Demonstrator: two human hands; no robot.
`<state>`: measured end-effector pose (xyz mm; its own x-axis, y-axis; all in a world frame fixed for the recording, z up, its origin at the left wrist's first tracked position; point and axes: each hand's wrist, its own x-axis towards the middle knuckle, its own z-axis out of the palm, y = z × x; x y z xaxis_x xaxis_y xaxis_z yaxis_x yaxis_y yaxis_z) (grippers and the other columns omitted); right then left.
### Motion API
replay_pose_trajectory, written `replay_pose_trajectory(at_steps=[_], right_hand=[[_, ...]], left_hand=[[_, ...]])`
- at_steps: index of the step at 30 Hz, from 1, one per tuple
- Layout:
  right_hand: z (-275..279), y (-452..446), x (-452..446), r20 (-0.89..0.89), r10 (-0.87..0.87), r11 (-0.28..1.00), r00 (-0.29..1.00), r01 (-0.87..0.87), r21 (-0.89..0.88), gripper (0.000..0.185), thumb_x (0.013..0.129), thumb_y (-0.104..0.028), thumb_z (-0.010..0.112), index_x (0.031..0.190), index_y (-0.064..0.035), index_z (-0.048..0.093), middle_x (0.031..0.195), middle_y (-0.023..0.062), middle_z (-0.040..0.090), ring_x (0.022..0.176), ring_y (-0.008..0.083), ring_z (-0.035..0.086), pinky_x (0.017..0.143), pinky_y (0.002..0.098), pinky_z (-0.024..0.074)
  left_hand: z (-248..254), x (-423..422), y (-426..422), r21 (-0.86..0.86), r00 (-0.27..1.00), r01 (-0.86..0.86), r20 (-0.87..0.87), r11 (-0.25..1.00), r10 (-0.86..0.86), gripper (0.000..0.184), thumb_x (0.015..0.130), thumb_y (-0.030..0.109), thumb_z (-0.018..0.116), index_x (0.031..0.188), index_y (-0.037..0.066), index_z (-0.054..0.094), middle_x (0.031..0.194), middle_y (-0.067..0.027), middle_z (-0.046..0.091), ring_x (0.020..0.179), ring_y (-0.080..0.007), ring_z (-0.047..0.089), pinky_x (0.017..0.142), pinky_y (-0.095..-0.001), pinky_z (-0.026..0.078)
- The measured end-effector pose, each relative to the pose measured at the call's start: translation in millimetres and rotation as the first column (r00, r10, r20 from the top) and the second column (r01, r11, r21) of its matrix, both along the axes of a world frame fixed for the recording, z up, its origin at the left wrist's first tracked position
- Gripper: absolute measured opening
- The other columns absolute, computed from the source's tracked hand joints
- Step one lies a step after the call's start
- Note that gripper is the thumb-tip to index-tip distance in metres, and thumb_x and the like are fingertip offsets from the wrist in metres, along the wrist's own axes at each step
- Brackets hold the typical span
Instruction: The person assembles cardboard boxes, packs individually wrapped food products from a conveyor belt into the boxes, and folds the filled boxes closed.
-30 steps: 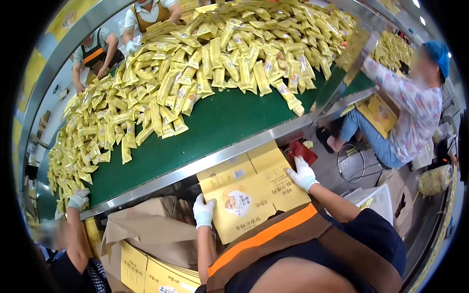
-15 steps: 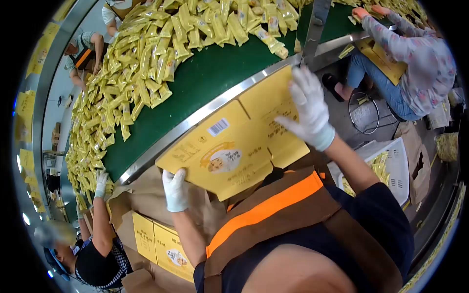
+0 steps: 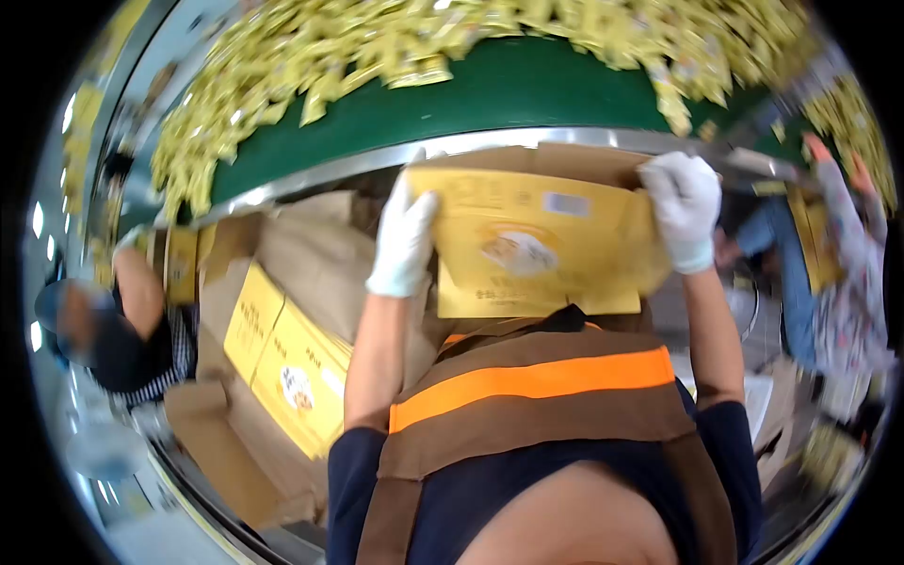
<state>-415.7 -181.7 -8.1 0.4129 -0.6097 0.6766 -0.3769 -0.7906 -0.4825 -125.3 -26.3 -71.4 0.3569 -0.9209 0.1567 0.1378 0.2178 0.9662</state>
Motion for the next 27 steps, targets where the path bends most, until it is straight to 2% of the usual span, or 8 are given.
replay_pose_trajectory(at_steps=[4, 9, 12, 15, 19, 23, 25, 27], right_hand=[[24.1, -15.1, 27.6, -0.147, 0.777, 0.551, 0.613, -0.546, 0.631, 0.021, 0.076, -0.022, 0.067, 0.071, -0.0028, 0.061, 0.063, 0.0110, 0.063, 0.058, 0.0300, 0.059, 0.056, 0.0373, 0.0453], [19.7, 1.7, 43.8, -0.611, 0.790, 0.590, 0.045, -0.325, 0.739, 0.017, 0.074, -0.020, 0.068, 0.085, -0.0071, 0.065, 0.077, 0.0132, 0.066, 0.075, 0.0330, 0.064, 0.065, 0.0423, 0.0486], [18.4, 11.8, 34.1, -0.693, 0.556, 0.756, 0.459, -0.626, 0.192, 0.028, 0.072, -0.017, 0.071, 0.098, -0.0072, 0.065, 0.096, 0.0117, 0.067, 0.091, 0.0315, 0.063, 0.078, 0.0425, 0.0478], [30.6, 31.2, 41.1, -0.472, -0.096, 0.907, 0.876, -0.118, -0.404, 0.045, 0.075, -0.013, 0.070, 0.119, -0.0060, 0.061, 0.119, 0.0132, 0.063, 0.103, 0.0347, 0.060, 0.092, 0.0426, 0.0441], [13.2, 45.1, 12.7, -0.510, 0.261, 0.961, 0.820, -0.273, 0.053, 0.027, 0.079, -0.008, 0.064, 0.106, -0.0022, 0.067, 0.101, 0.0147, 0.070, 0.084, 0.0301, 0.067, 0.077, 0.0357, 0.0525], [-30.1, 10.3, -18.2, -0.173, 0.390, 0.719, 0.904, -0.182, 0.670, 0.022, 0.092, -0.013, 0.058, 0.107, 0.0008, 0.066, 0.100, 0.0113, 0.069, 0.090, 0.0216, 0.065, 0.084, 0.0301, 0.0495], [-27.6, 24.3, -6.4, 0.078, 0.079, 0.790, 0.994, -0.110, 0.604, 0.031, 0.102, -0.022, 0.050, 0.111, 0.0034, 0.064, 0.102, 0.0074, 0.068, 0.094, 0.0193, 0.062, 0.088, 0.0266, 0.0466], [-49.4, 16.9, -11.7, 0.576, -0.309, 0.706, 0.757, -0.223, 0.672, 0.036, 0.102, -0.027, 0.049, 0.122, 0.0008, 0.060, 0.109, 0.0080, 0.066, 0.099, 0.0175, 0.061, 0.093, 0.0281, 0.0455]], left_hand=[[36.8, -25.5, -18.8, -0.248, 0.998, 0.049, -0.033, 0.967, -0.059, 0.096, 0.090, 0.063, 0.052, 0.155, 0.002, 0.016, 0.153, -0.0180, 0.034, 0.140, -0.0287, 0.033, 0.116, -0.0410, 0.025], [79.7, -15.0, -36.9, 0.181, 0.855, 0.518, -0.075, 0.836, -0.514, 0.098, 0.086, 0.067, 0.055, 0.152, 0.000, 0.025, 0.144, -0.0209, 0.046, 0.135, -0.0311, 0.043, 0.115, -0.0397, 0.029], [82.3, -6.3, -18.4, -0.005, 0.555, 0.831, -0.067, 0.557, -0.829, 0.061, 0.094, 0.030, 0.054, 0.145, -0.002, 0.042, 0.131, -0.0206, 0.059, 0.125, -0.0248, 0.053, 0.109, -0.0341, 0.036], [87.9, -2.2, -17.9, 0.132, 0.528, 0.840, 0.024, 0.526, -0.849, 0.055, 0.092, 0.025, 0.056, 0.140, -0.002, 0.049, 0.126, -0.0179, 0.064, 0.118, -0.0223, 0.059, 0.103, -0.0317, 0.041], [103.3, -2.0, -28.2, 0.310, 0.605, 0.637, 0.367, 0.706, -0.707, 0.039, 0.094, 0.023, 0.058, 0.127, 0.002, 0.061, 0.110, -0.0104, 0.070, 0.099, -0.0190, 0.065, 0.085, -0.0301, 0.050], [101.0, -41.1, -56.2, 0.261, 0.166, 0.249, 0.937, 0.933, -0.307, 0.047, 0.092, 0.045, 0.058, 0.125, 0.011, 0.061, 0.112, -0.0133, 0.065, 0.107, -0.0306, 0.060, 0.088, -0.0406, 0.047], [64.4, -43.6, -69.6, 0.353, 0.127, 0.170, 0.918, 0.920, -0.376, 0.063, 0.089, 0.061, 0.051, 0.128, 0.013, 0.059, 0.121, -0.0156, 0.062, 0.116, -0.0339, 0.056, 0.096, -0.0436, 0.043], [50.5, -32.6, -65.5, 0.457, 0.196, 0.097, 0.862, 0.884, -0.467, 0.074, 0.087, 0.069, 0.047, 0.132, 0.011, 0.058, 0.129, -0.0176, 0.059, 0.120, -0.0336, 0.055, 0.104, -0.0420, 0.039]])
